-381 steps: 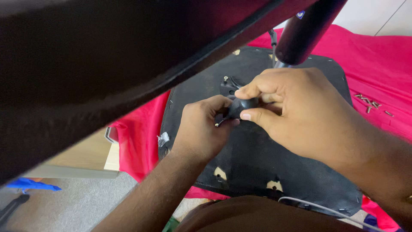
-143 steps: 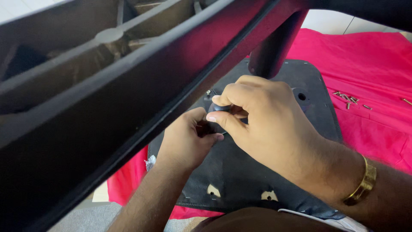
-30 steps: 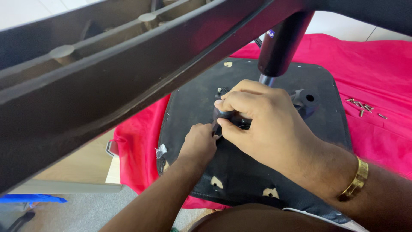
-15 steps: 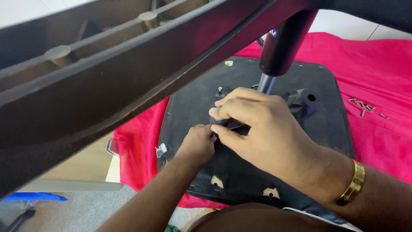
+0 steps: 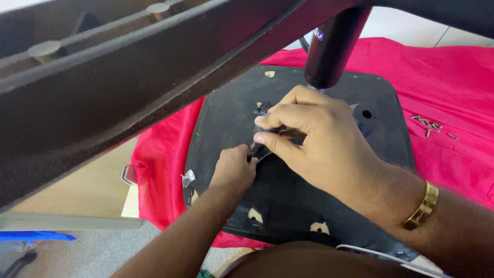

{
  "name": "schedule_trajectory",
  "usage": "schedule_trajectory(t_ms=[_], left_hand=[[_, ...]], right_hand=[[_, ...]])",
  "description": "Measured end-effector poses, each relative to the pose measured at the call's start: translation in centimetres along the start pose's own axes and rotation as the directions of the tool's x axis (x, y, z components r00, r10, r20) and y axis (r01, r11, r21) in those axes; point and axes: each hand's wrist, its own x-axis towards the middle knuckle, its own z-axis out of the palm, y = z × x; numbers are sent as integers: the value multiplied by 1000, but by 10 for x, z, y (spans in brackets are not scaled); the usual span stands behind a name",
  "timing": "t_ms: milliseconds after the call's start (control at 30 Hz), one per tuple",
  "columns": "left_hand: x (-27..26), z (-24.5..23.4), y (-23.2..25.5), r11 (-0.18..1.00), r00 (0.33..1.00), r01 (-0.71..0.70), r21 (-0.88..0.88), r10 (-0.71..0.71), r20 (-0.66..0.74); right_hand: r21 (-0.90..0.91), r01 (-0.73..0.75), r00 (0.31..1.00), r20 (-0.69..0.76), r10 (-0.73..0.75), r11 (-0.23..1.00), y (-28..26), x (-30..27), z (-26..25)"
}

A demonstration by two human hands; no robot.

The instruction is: The person uses a screwdriver to tighten screws on the underside of an office chair seat, securing the seat to the central gas lift column. The person works on multiple screw locations around the central mounting plate.

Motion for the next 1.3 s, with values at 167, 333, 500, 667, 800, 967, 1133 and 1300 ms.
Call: schedule_trajectory(t_ms=[167,333,500,667,800,967,1133,1300], left_hand=[[0,2,4,998,998,57,6,-57,17],[-2,1,5,998,999,36,-46,-35,14],[-9,-7,-8,979,997,-59,-194,66,32],[-7,-1,-17,986,998,-70,-150,68,-14],[-1,8,-23,992,993,-109,-65,107,-44],[0,11,-20,995,995,-70,-73,65,-75],[2,4,-13,997,998,-47,-57,45,-34],[4,-3,-20,982,989,-147,-121,142,-50]], right_hand=[[72,-61,998,16,60,996,1,0,-3],[98,-36,999,33,33,995,2,-1,0],[70,24,1000,-13,-23,997,0,-4,6],[75,2,1000,20,-4,997,-2,0,9],[68,0,998,61,-4,998,-3,0,11],[58,21,999,28,-23,998,-6,2,17],[20,20,1000,3,-20,1000,-2,9,15],[26,-34,999,24,33,999,0,12,15]])
